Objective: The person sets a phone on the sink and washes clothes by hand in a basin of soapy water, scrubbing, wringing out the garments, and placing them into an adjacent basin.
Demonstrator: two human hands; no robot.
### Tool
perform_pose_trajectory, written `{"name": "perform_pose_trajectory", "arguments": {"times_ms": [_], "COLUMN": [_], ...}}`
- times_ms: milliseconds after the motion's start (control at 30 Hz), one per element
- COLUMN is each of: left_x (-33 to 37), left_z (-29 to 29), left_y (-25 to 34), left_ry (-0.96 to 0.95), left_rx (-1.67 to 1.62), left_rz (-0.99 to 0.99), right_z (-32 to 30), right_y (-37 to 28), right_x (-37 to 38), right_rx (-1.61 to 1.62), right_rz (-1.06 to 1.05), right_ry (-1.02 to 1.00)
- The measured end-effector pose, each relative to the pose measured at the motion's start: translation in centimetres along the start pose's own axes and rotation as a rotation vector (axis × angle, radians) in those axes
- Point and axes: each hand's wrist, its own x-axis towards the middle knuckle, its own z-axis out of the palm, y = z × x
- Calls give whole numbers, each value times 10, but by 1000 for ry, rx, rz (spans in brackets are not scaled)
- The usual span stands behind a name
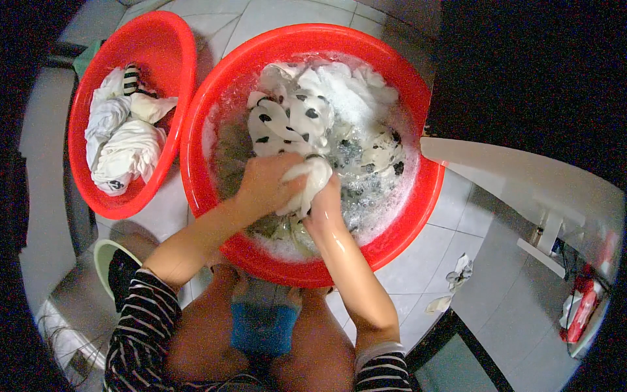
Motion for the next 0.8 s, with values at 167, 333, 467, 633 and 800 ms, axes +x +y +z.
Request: {"name": "perform_pose_trajectory", "arguments": {"times_ms": [167,333,467,633,800], "left_x": [-4,0,2,33,32], "left_z": [-20,-8,31,51,64], "left_y": [-37,-67,-81,-78,-50], "left_ry": [126,239,-188,-267,-478], "left_rx": [132,303,407,283,337], "left_rz": [-36,-27,-28,-206,-297], "right_z": [-35,-54,-21,-63,-111], "right_y": [-34,-13,18,31,21], "right_x": [-32,-12,20,63,96], "right_rx": [-551,-1175,-1673,-1816,-1855], "right_rz": [-271,-849,-709,-720,-86], "right_ry": [239,371,254,460,395]}}
